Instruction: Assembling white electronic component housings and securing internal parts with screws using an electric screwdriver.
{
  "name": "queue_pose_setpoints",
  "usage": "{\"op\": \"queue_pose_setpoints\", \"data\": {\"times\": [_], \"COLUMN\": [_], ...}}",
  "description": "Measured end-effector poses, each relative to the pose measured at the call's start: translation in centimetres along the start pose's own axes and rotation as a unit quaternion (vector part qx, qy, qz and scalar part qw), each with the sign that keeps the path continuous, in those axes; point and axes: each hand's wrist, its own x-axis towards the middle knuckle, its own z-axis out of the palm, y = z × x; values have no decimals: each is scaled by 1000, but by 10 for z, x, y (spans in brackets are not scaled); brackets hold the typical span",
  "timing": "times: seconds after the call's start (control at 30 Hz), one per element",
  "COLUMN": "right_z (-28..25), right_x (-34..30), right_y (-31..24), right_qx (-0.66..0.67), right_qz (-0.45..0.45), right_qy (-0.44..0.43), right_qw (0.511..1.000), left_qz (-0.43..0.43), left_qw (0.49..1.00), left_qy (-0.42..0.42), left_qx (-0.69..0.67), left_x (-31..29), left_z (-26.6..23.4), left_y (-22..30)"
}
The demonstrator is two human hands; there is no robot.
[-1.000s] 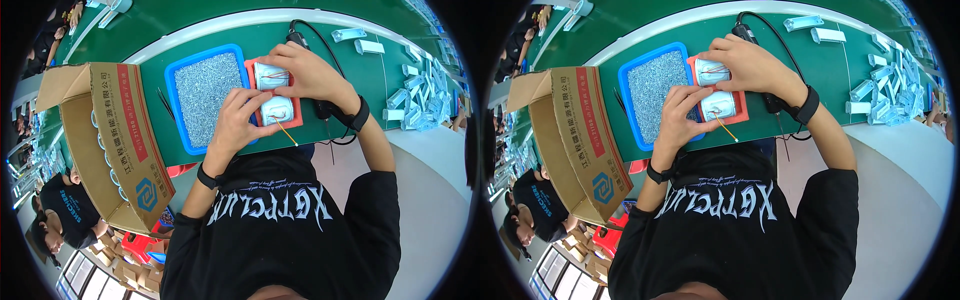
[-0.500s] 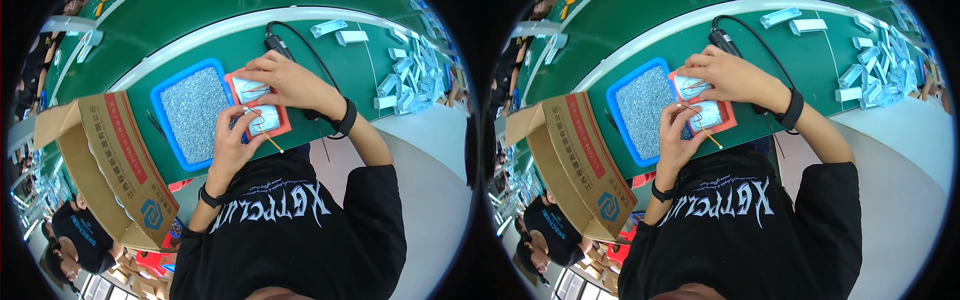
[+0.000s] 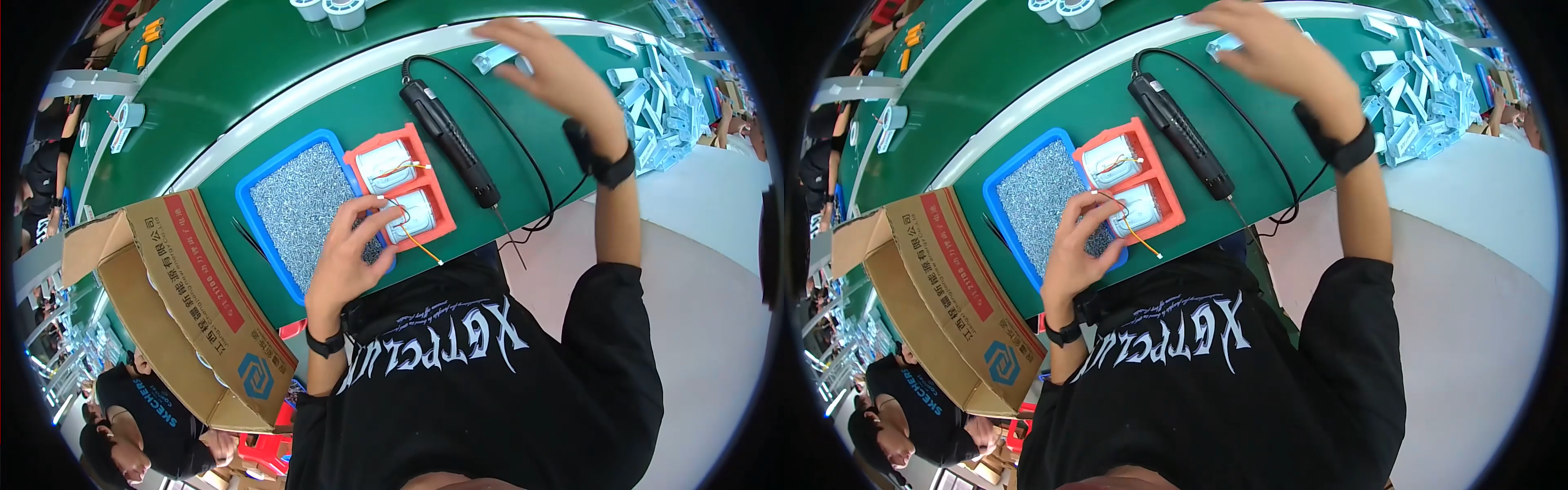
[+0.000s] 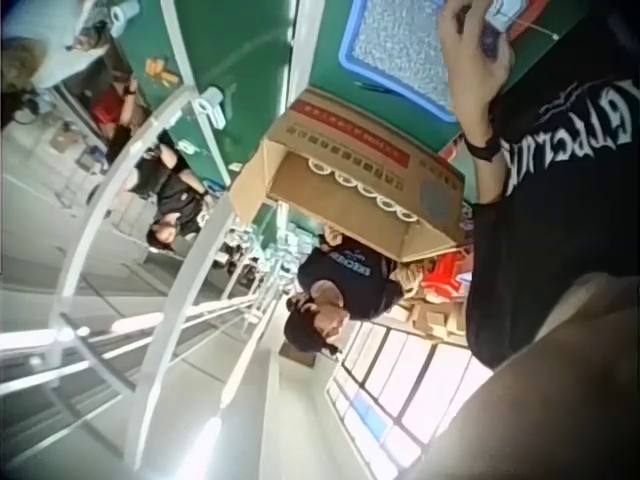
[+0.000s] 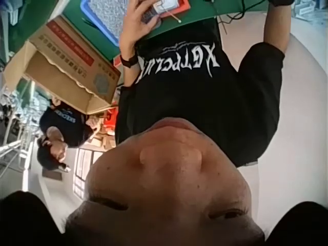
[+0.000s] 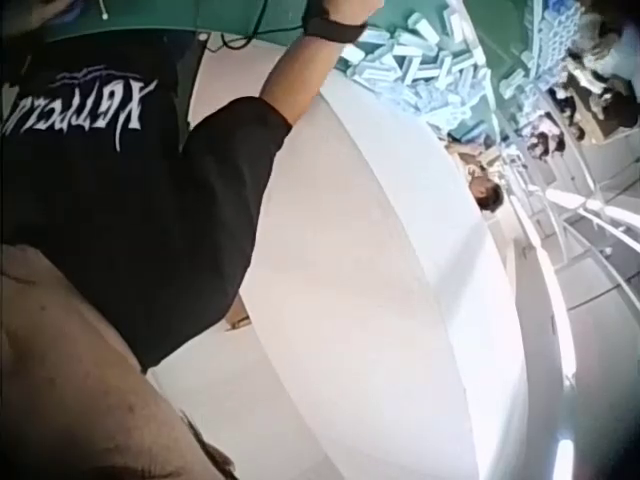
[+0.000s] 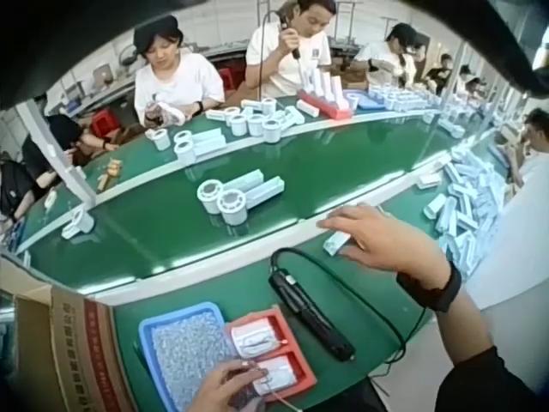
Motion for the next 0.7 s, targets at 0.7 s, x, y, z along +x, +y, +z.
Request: {"op": "queue_pose_setpoints", "data": {"times": [0.7], "right_z": [-22], "right_x": [16], "right_y": [16], "right_qx": [154], "right_qz": [78], "right_qy": [-38], "right_qw": [984], "left_qz": [40], "left_qw": [990], "left_qy": [106], "left_qx": [79], "left_x": [56], "left_z": [7], "left_y": [7]}}
